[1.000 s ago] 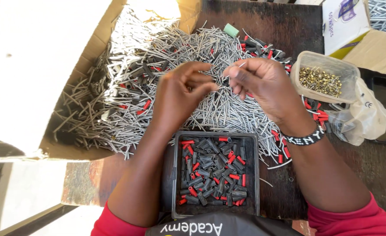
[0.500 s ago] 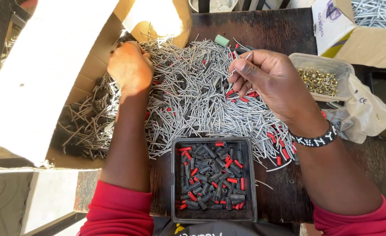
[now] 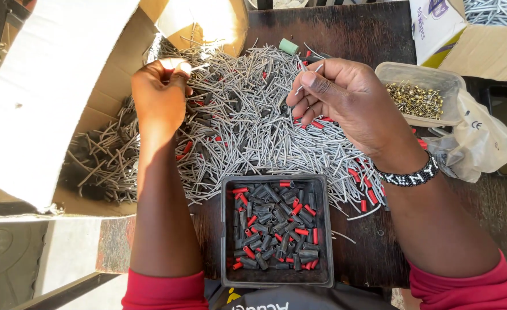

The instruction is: The person picks up a wire and a red plastic connector from a pile on a table. They insert the wire into the connector and then place the assembled piece into a black container. This process is repeated continuously throughout the video.

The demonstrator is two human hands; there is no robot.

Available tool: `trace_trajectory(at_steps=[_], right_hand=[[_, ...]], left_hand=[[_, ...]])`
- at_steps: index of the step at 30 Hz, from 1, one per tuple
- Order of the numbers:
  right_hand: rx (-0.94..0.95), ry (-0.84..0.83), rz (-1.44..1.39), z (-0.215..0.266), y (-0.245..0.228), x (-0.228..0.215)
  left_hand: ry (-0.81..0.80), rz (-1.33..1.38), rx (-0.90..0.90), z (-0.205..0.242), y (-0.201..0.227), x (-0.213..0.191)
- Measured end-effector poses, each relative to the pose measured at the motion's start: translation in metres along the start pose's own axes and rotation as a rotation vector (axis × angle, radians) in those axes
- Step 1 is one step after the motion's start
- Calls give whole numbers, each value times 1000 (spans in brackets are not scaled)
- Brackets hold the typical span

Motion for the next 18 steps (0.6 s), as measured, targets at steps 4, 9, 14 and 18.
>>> trace_trajectory(at_steps=[4,9,14,18], right_hand=[[18,-8,-49,1,6,5],[77,-39,-177,2,23,15],[163,54,-313,0,54,18],[177,98,-369,0,54,19]], left_hand=[[-216,95,-35,45,21,11],[-451,293,-79,87,28,47],[-386,185,-10,102,32,73],[-286,132,125,117,49,74]])
Point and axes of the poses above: each hand's wrist, its own z-axis away from the middle knuckle, its own x-axis out of the palm, y = z × x, the point moved 3 cm from there along -z, towards the middle knuckle, and after that the axes turned 12 degrees about -x, right-handed, at the moved point
